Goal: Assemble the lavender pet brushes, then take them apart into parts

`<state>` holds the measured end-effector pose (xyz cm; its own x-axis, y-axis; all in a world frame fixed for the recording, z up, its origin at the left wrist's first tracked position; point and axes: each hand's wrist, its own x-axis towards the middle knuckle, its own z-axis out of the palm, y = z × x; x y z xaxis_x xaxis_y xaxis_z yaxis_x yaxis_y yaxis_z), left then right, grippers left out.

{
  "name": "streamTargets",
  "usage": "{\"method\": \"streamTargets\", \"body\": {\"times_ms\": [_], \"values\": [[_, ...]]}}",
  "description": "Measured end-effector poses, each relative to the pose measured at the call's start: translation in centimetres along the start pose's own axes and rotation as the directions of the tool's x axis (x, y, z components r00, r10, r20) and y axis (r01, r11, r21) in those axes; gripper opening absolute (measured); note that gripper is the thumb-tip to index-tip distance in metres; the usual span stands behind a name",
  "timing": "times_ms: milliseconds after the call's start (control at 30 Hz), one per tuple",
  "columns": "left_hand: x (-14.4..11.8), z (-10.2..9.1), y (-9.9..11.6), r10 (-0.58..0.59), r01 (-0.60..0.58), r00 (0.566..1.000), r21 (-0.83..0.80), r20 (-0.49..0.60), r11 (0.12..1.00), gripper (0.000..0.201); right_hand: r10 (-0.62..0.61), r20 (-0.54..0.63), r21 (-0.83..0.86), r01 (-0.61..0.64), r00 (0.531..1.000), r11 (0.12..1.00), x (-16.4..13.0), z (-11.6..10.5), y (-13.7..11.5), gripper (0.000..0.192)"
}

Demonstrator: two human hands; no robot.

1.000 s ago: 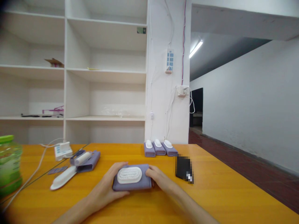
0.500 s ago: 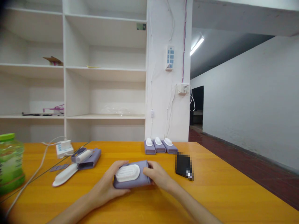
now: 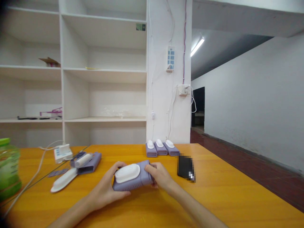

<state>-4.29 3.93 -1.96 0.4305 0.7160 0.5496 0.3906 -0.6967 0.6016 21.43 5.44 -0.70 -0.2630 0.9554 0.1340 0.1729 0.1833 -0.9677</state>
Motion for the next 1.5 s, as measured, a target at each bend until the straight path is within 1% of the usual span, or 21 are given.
{"method": "streamTargets", "body": {"times_ms": [200,400,467,533,600,667,733,800,867,900,967,1067,1200,1300,1400,1500], "values": [[0.0,0.0,-0.1,-0.018,0.018,1.0,-0.002,-0.002,1.0,0.069,0.058,0.043,0.046,-0.06,0.997,0.997,0.2,-0.8,1.4,0.043],[-0.3,0.2,-0.8,-0.058,0.056,0.996,0.032,0.061,0.998,0.076,0.139,0.095,0.012,-0.14,0.986,0.99,0.6,-1.0,2.9,0.05],[-0.6,0.3,-1.1,-0.079,0.077,0.995,0.034,0.067,0.996,0.079,0.169,0.084,-0.019,-0.168,0.982,0.986,0.6,-0.9,3.1,0.046],[-0.8,0.2,-1.3,-0.106,0.106,0.99,0.01,0.095,0.994,0.083,0.184,0.044,-0.059,-0.181,0.982,0.982,0.5,-1.0,3.2,0.038],[-0.8,0.0,-1.4,-0.132,0.142,0.979,-0.056,0.158,0.988,0.087,0.181,0.002,-0.107,-0.18,0.984,0.978,0.6,-1.1,3.2,0.03],[-0.7,-0.5,-1.5,-0.134,0.18,0.962,-0.18,0.239,0.967,0.084,0.169,-0.017,-0.154,-0.169,0.986,0.973,0.8,-1.3,3.2,0.027],[-0.3,-1.0,-1.6,-0.097,0.215,0.94,-0.349,0.326,0.912,0.073,0.155,-0.021,-0.193,-0.156,0.988,0.969,1.0,-1.6,3.1,0.027],[0.0,-1.5,-1.7,-0.033,0.253,0.914,-0.503,0.405,0.827,0.061,0.142,-0.025,-0.221,-0.144,0.99,0.965,1.1,-1.9,3.1,0.029],[0.3,-1.8,-1.9,0.009,0.285,0.893,-0.58,0.451,0.763,0.058,0.129,-0.032,-0.243,-0.133,0.991,0.961,1.2,-2.2,3.0,0.031],[0.3,-1.8,-2.0,0.005,0.295,0.89,-0.585,0.455,0.756,0.058,0.123,-0.035,-0.251,-0.128,0.992,0.959,1.2,-2.3,3.0,0.032],[0.3,-1.7,-2.1,-0.047,0.292,0.908,-0.546,0.417,0.785,0.057,0.112,-0.041,-0.264,-0.119,0.993,0.957,1.1,-2.4,3.0,0.033],[0.0,-1.3,-1.9,-0.119,0.288,0.927,-0.472,0.356,0.833,0.05,0.102,-0.049,-0.277,-0.112,0.994,0.954,1.0,-2.5,3.2,0.037],[-0.3,-0.9,-1.4,-0.14,0.284,0.933,-0.444,0.33,0.85,0.044,0.092,-0.062,-0.296,-0.106,0.994,0.949,1.0,-2.5,3.6,0.039],[-0.5,-0.6,-1.1,-0.167,0.27,0.947,-0.396,0.274,0.878,0.038,0.082,-0.078,-0.322,-0.103,0.994,0.941,1.0,-2.5,3.8,0.04],[-0.9,0.0,-0.8,-0.184,0.237,0.961,-0.267,0.209,0.934,0.03,0.037,-0.125,-0.365,-0.081,0.991,0.928,0.8,-2.1,3.7,0.036],[-1.2,0.7,-0.3,-0.162,0.177,0.977,-0.104,0.135,0.979,0.02,-0.05,-0.22,-0.424,-0.05,0.974,0.904,0.7,-1.6,3.6,0.029]]}}
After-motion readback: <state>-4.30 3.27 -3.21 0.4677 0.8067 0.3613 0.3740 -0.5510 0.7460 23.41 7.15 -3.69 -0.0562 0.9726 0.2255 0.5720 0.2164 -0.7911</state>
